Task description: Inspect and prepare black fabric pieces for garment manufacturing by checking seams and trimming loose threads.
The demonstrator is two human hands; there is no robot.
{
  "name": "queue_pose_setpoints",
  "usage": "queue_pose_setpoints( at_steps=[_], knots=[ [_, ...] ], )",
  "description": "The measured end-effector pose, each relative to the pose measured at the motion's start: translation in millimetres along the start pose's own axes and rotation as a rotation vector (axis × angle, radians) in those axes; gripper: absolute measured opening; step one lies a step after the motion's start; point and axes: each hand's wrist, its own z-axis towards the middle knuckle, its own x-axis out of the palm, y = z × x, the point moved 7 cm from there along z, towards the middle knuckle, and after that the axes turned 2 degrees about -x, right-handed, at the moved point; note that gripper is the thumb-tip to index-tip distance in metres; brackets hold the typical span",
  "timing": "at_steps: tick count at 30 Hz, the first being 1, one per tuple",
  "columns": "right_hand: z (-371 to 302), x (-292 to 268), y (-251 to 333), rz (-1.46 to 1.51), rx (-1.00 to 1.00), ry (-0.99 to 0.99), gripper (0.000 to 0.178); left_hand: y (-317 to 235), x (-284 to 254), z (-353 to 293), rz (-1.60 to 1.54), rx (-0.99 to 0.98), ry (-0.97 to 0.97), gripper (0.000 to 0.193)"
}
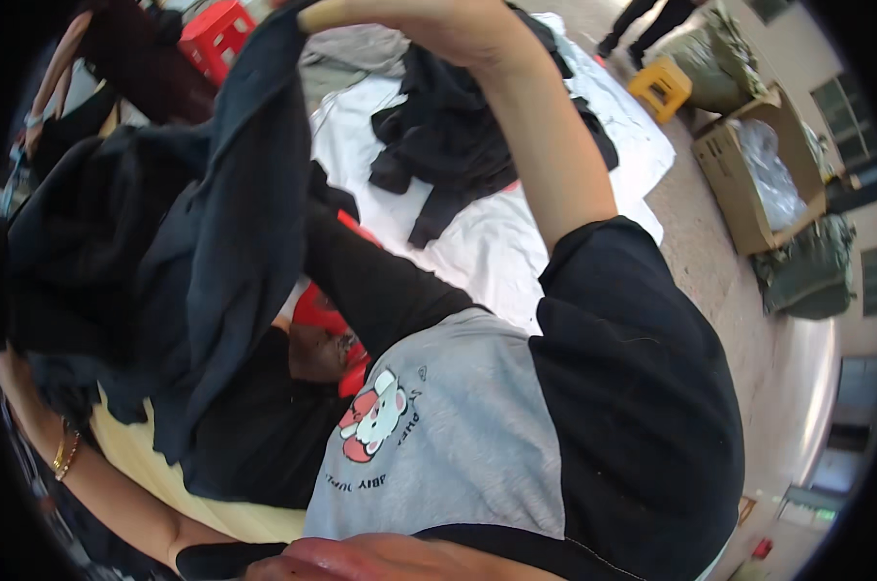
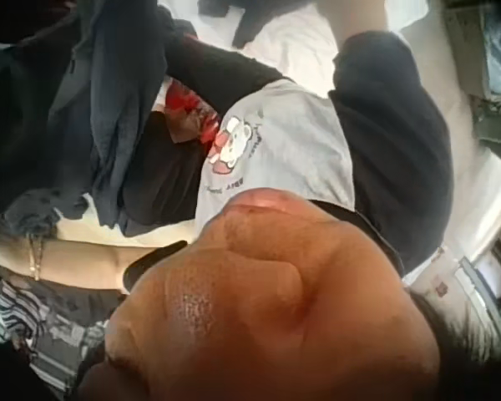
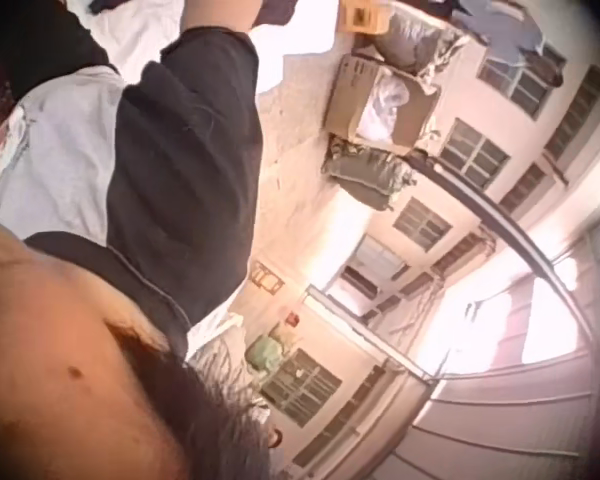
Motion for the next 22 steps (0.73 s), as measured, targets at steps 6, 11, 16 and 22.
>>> queue_pose_setpoints(
  at_steps=[6, 11, 16, 22],
  knots=[
    [-19, -34, -168, 0.599, 0.120, -0.134, 0.028, -56, 127, -46, -0.281, -0.366, 0.092, 0.040],
    [-76, -17, -298, 0.518, 0.375, -0.428, 0.034, -43, 198, -86, -0.297, -0.513, 0.336, 0.024],
    [-112, -26, -318, 0.574, 0.501, -0.489, 0.047, -28, 193, -84, -0.546, -0.727, 0.257, 0.038],
    [-139, -24, -325, 0.532, 0.686, -0.467, 0.045, -30, 216, -75, -0.489, -0.742, 0.462, 0.034]
  ],
)
